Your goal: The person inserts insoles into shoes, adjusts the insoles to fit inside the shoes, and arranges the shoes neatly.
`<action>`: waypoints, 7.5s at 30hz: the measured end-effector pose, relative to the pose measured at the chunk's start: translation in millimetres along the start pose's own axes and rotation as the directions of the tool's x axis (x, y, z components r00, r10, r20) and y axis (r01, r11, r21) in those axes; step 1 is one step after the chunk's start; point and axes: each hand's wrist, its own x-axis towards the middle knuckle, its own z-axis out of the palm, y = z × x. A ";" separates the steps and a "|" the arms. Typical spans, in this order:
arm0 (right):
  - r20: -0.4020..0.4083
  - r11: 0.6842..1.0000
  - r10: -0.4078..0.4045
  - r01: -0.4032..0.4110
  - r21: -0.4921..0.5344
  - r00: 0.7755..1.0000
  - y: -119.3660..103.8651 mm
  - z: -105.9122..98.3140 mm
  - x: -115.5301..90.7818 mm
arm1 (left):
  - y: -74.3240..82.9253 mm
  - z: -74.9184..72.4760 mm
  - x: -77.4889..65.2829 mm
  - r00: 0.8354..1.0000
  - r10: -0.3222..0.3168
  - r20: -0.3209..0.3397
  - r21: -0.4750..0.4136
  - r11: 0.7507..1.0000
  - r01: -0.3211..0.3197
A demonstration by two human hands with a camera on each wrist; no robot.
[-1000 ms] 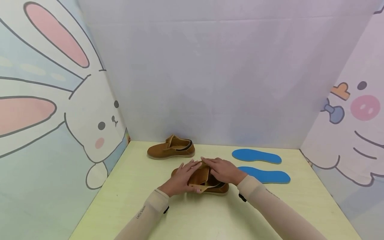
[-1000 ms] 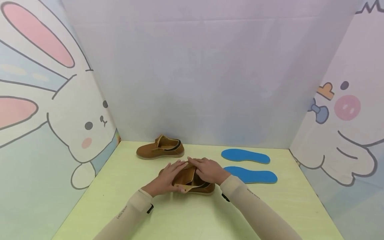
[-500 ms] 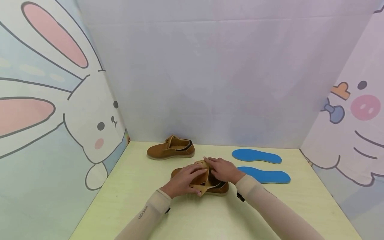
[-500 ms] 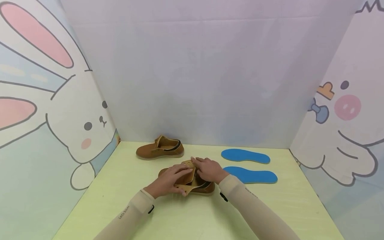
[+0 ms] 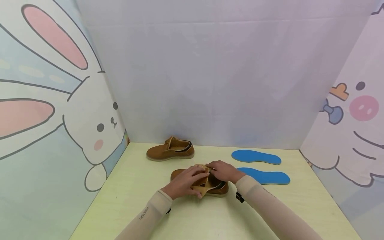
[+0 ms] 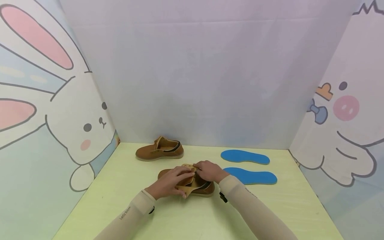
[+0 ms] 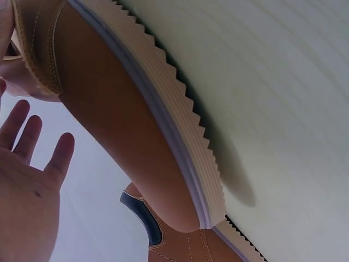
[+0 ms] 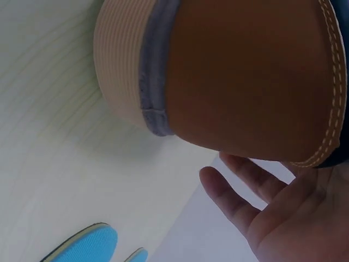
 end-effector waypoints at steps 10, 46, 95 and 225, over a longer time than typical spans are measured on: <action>0.054 0.989 0.060 -0.066 0.134 0.997 2.4 1.8 1.6 | 0.7 0.2 0.5 1.000 0.025 0.015 0.009 1.000 -0.025; 0.011 0.975 0.073 -0.074 0.211 0.997 2.9 7.1 0.1 | 1.8 -30.9 6.7 0.998 -0.005 0.065 0.405 0.914 -0.022; -0.018 0.968 0.101 -0.095 0.231 0.995 0.5 8.5 -1.1 | -9.7 -15.6 0.0 0.991 -0.029 0.134 0.374 0.927 -0.024; 0.019 0.982 0.187 -0.187 -0.003 0.982 181.1 -17.2 -125.4 | -12.9 2.0 -16.7 0.920 -0.376 0.113 -0.052 0.922 0.383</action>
